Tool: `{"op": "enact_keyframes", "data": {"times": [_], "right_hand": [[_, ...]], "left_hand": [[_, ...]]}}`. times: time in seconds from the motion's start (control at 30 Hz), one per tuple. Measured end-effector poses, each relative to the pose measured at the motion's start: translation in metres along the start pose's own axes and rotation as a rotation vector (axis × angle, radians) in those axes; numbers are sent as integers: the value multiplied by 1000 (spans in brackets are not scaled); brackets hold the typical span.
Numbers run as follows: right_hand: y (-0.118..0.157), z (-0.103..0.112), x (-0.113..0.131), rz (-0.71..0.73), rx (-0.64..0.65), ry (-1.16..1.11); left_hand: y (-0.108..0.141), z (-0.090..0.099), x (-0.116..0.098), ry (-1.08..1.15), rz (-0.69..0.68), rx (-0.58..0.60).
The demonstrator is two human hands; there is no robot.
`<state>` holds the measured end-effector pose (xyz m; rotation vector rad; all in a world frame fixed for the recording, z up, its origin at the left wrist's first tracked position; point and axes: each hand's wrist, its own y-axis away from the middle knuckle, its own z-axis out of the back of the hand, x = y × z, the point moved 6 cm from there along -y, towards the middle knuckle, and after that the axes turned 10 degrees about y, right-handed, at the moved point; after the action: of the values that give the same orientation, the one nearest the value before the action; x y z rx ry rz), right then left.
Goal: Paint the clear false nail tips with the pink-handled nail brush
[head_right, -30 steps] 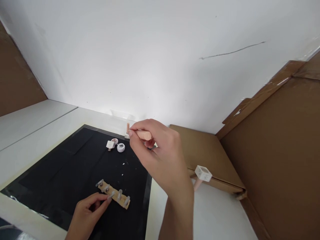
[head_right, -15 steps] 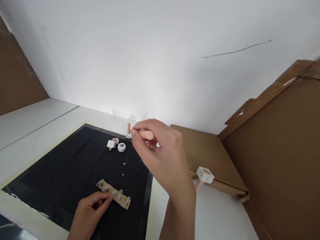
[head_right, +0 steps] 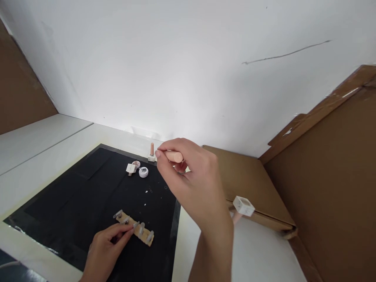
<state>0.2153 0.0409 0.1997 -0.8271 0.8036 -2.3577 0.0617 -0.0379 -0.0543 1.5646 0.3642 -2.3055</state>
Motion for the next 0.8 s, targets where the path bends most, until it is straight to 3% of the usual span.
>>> {"op": "enact_keyframes", "data": {"times": [0.8], "right_hand": [[2, 1, -4, 5, -44, 9]], "left_hand": [[0, 1, 9, -33, -20, 7]]}}
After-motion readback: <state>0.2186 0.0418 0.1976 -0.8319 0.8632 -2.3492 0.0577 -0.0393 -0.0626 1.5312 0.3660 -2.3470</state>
